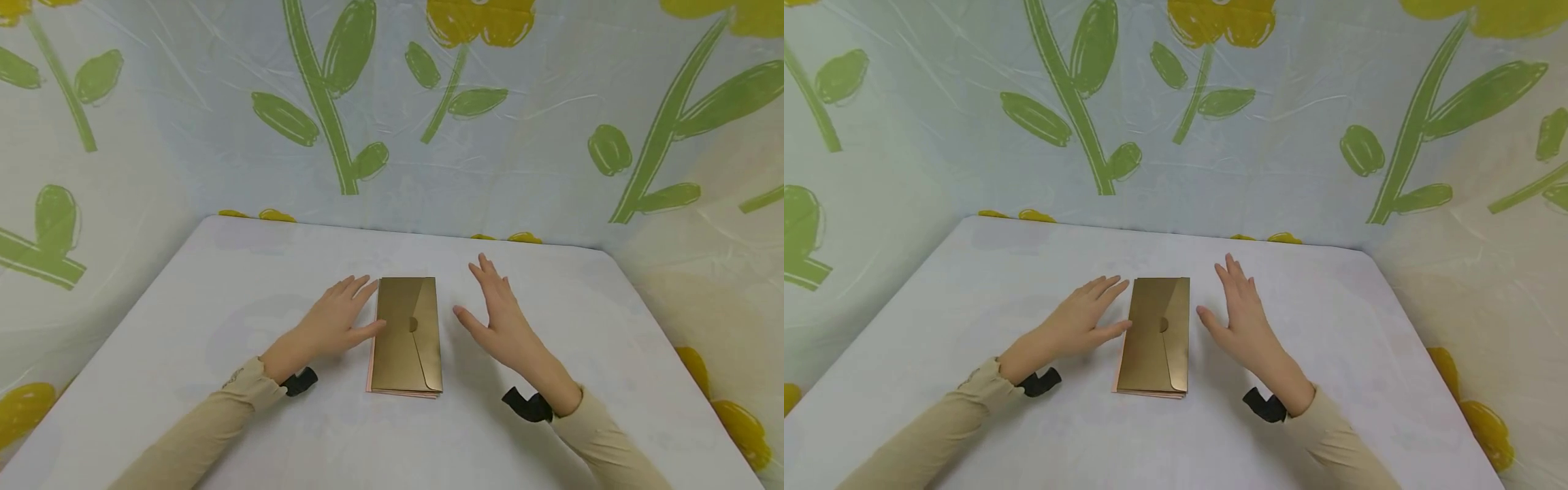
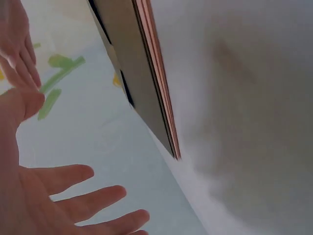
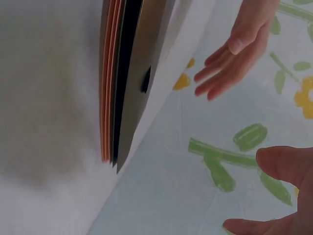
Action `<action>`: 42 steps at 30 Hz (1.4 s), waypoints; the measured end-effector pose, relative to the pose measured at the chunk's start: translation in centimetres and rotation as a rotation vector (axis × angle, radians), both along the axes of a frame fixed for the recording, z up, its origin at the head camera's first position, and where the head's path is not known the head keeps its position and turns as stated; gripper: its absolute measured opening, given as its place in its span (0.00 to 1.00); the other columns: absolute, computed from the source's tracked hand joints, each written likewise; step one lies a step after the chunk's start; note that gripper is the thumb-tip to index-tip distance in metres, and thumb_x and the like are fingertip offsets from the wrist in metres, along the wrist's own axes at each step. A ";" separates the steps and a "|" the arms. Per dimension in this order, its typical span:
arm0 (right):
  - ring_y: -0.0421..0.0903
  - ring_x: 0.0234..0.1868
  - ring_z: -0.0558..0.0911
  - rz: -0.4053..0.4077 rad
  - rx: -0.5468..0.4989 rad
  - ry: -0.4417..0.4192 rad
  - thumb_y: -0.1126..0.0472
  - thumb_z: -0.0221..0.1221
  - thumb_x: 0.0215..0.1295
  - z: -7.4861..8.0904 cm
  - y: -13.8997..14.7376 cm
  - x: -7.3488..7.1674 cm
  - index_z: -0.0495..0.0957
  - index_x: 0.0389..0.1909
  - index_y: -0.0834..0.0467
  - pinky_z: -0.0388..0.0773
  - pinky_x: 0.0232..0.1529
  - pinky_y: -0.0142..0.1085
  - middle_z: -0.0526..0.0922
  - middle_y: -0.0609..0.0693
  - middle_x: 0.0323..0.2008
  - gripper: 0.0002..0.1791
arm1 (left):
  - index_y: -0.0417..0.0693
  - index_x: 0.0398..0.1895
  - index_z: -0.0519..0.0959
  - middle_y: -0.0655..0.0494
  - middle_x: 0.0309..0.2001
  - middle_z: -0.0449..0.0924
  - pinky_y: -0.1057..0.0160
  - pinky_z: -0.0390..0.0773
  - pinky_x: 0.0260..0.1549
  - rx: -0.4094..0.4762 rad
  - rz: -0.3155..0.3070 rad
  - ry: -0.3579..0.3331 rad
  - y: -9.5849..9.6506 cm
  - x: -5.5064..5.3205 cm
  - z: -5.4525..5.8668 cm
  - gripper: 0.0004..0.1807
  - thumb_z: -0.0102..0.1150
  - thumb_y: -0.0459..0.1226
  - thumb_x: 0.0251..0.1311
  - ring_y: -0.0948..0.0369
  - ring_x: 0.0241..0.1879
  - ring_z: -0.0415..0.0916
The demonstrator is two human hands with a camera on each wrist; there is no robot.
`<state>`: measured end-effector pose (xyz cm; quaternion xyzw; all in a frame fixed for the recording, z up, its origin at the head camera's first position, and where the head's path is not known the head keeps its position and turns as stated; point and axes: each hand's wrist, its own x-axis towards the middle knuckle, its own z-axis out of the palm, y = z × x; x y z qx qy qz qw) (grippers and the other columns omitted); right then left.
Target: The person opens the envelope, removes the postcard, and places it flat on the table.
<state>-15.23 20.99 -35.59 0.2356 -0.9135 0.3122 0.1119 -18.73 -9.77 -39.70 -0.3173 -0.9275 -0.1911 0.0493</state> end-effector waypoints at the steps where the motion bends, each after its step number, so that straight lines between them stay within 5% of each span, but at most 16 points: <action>1: 0.59 0.78 0.44 0.018 0.006 -0.020 0.58 0.59 0.70 -0.2 -0.4 0.0 0.52 0.75 0.67 0.36 0.73 0.58 0.43 0.61 0.78 0.40 | 0.41 0.76 0.58 0.38 0.73 0.58 0.38 0.59 0.66 -0.010 -0.016 -0.042 0.4 0.0 -0.1 0.43 0.53 0.59 0.68 0.36 0.71 0.55; 6: 0.57 0.78 0.40 0.093 0.015 -0.121 0.57 0.59 0.70 -1.5 -2.1 0.2 0.48 0.77 0.65 0.37 0.72 0.59 0.40 0.59 0.79 0.43 | 0.43 0.80 0.47 0.39 0.78 0.43 0.37 0.53 0.68 -0.070 -0.078 -0.199 2.3 -0.2 -0.8 0.56 0.55 0.67 0.60 0.35 0.75 0.41; 12: 0.63 0.77 0.36 0.197 0.066 -0.273 0.57 0.59 0.71 -3.3 -3.9 0.3 0.42 0.77 0.68 0.39 0.70 0.64 0.35 0.64 0.78 0.46 | 0.49 0.81 0.38 0.42 0.79 0.30 0.40 0.44 0.70 -0.149 -0.111 -0.301 3.8 -0.4 -1.8 0.69 0.56 0.76 0.46 0.35 0.75 0.28; 22: 0.64 0.76 0.29 0.235 0.206 -0.522 0.47 0.56 0.73 -4.6 -4.3 0.9 0.39 0.75 0.73 0.42 0.71 0.62 0.28 0.68 0.76 0.49 | 0.48 0.81 0.41 0.40 0.78 0.27 0.42 0.43 0.71 -0.232 -0.140 -0.340 5.0 -0.3 -2.2 0.71 0.63 0.74 0.42 0.37 0.75 0.23; 42: 0.61 0.77 0.30 0.235 0.370 -0.499 0.43 0.55 0.73 -5.2 -4.6 0.6 0.37 0.76 0.71 0.46 0.73 0.55 0.29 0.66 0.77 0.51 | 0.51 0.80 0.47 0.40 0.79 0.30 0.41 0.69 0.60 -0.286 -0.101 -0.288 4.8 -0.6 -2.6 0.71 0.62 0.77 0.38 0.38 0.76 0.25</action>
